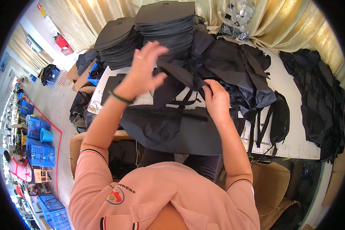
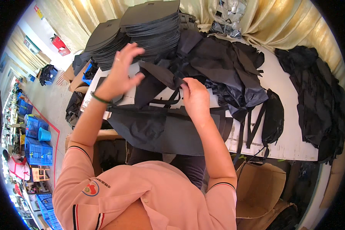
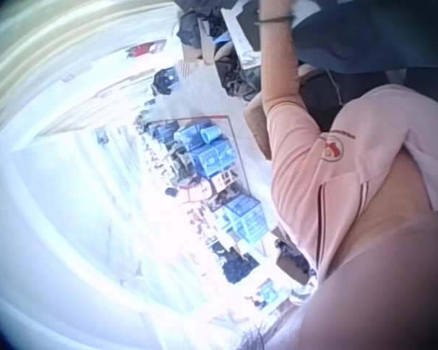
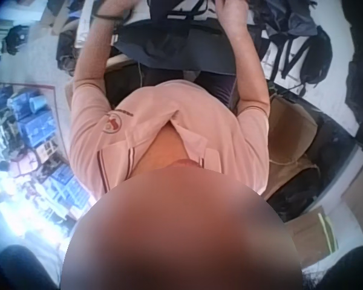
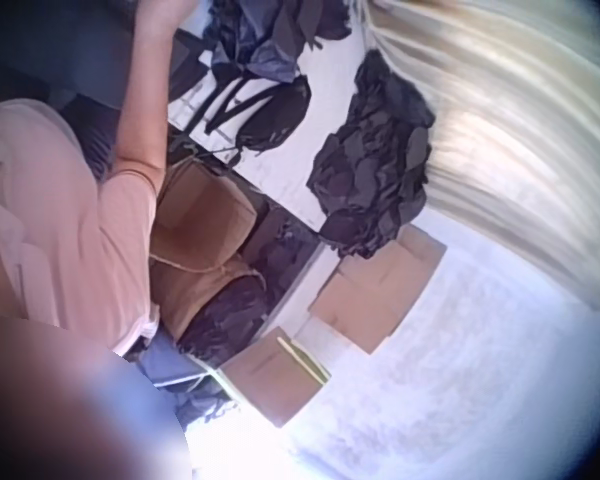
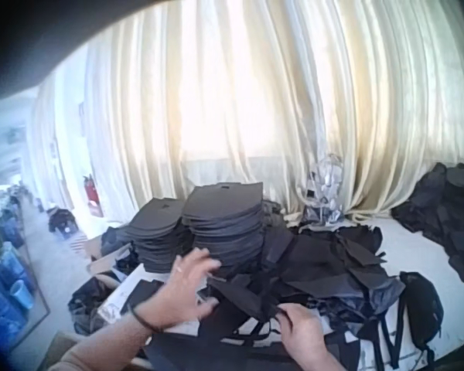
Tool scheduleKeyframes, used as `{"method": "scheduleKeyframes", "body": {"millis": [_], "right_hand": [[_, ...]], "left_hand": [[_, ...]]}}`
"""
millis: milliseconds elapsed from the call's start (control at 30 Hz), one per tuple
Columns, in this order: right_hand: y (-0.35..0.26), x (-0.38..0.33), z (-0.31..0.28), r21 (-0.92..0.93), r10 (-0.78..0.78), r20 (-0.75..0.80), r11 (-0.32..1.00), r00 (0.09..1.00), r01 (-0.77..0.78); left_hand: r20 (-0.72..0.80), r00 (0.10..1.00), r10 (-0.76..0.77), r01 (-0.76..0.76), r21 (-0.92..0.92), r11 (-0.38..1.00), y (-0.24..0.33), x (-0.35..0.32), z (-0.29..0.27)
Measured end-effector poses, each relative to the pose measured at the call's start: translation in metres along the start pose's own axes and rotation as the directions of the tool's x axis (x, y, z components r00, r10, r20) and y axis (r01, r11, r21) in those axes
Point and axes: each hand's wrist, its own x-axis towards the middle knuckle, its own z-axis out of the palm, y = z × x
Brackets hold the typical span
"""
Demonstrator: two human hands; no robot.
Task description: The person is inspecting and folding black fabric pieces at a workstation in a factory setting.
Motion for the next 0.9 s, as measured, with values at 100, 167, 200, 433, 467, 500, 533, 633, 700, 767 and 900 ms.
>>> {"method": "scheduleKeyframes", "body": {"millis": [100,167,200,433,467,500,533,633,700,767,900], "right_hand": [[-0.023,0.004,-0.002,-0.107,-0.104,0.067,0.988,0.992,0.111],[-0.040,0.001,-0.003,-0.162,-0.155,0.128,0.971,0.980,0.175],[-0.046,-0.002,-0.005,-0.188,-0.154,0.175,0.964,0.972,0.187],[-0.067,-0.050,-0.039,-0.112,-0.174,0.443,0.963,0.880,0.247],[-0.069,-0.057,-0.045,-0.036,-0.180,0.489,0.973,0.854,0.226],[-0.071,-0.063,-0.049,0.044,-0.187,0.532,0.980,0.826,0.194],[-0.074,-0.069,-0.053,0.117,-0.186,0.581,0.983,0.792,0.144],[-0.081,-0.081,-0.072,0.241,-0.094,0.731,0.962,0.676,-0.127],[-0.081,-0.080,-0.087,0.284,-0.071,0.827,0.909,0.558,-0.305],[-0.080,-0.075,-0.101,0.339,-0.103,0.860,0.847,0.500,-0.409],[-0.071,-0.060,-0.127,0.372,-0.152,0.892,0.781,0.425,-0.501]], "left_hand": [[0.092,0.992,0.091,-0.075,-0.158,0.985,0.039,-0.031,0.042],[-0.020,0.998,0.056,-0.059,-0.182,0.981,0.058,-0.036,0.073],[-0.074,0.997,0.035,-0.048,-0.188,0.981,0.061,-0.037,0.085],[-0.241,0.970,0.042,-0.116,-0.301,0.947,0.017,-0.055,0.105],[-0.221,0.974,0.043,-0.108,-0.287,0.952,0.003,-0.060,0.100],[-0.171,0.983,0.059,-0.104,-0.268,0.958,-0.012,-0.066,0.092],[-0.115,0.991,0.067,-0.094,-0.246,0.965,-0.025,-0.075,0.083],[0.108,0.990,0.086,-0.061,-0.215,0.975,-0.056,-0.104,0.045],[0.217,0.971,0.102,-0.059,-0.195,0.979,-0.067,-0.122,0.018],[0.312,0.946,0.087,-0.031,-0.179,0.983,-0.073,-0.135,-0.010],[0.436,0.900,-0.023,0.065,-0.082,0.994,-0.079,-0.146,-0.054]]}}
